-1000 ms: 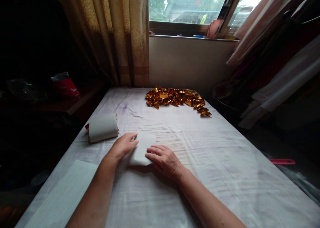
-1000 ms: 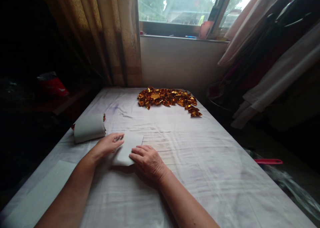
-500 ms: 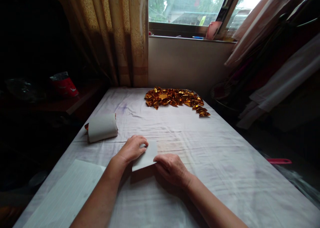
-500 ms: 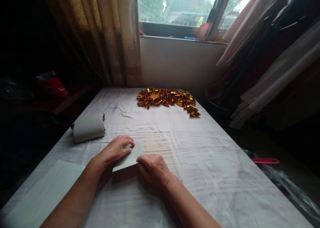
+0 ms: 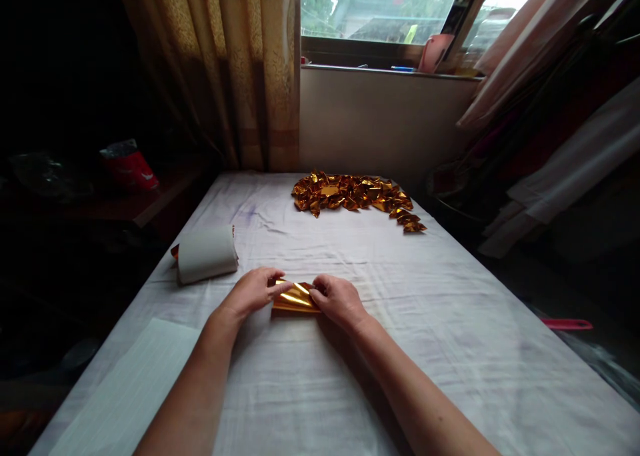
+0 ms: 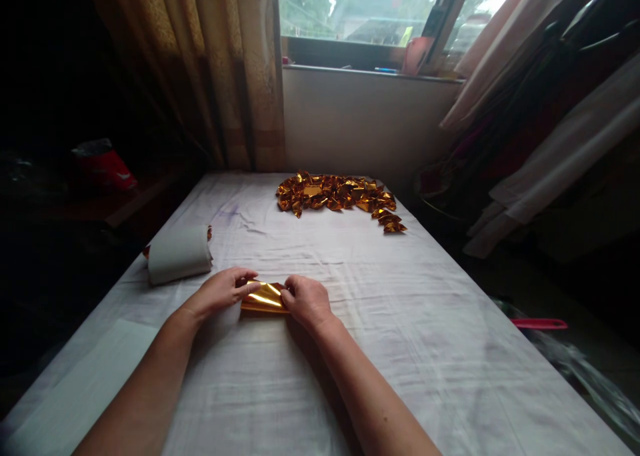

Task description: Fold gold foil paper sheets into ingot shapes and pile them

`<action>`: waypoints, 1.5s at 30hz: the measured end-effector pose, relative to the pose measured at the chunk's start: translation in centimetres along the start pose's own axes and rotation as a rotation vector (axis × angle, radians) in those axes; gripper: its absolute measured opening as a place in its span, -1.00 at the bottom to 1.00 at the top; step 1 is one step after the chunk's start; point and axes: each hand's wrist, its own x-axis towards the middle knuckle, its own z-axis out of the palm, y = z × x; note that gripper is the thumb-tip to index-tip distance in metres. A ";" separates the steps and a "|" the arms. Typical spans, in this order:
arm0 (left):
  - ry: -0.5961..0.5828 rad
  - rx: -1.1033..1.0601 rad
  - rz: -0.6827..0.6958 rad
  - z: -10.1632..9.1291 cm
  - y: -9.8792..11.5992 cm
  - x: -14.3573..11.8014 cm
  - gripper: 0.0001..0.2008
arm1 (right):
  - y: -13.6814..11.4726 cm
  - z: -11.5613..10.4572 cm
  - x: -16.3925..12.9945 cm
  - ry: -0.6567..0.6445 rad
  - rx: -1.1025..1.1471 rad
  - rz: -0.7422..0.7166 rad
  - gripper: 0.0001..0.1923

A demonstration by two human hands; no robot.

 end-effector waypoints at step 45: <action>0.096 -0.188 -0.079 0.8 2.6 -0.1 -0.83 | 1.3 -1.2 2.6 -0.109 0.594 -0.119 -0.57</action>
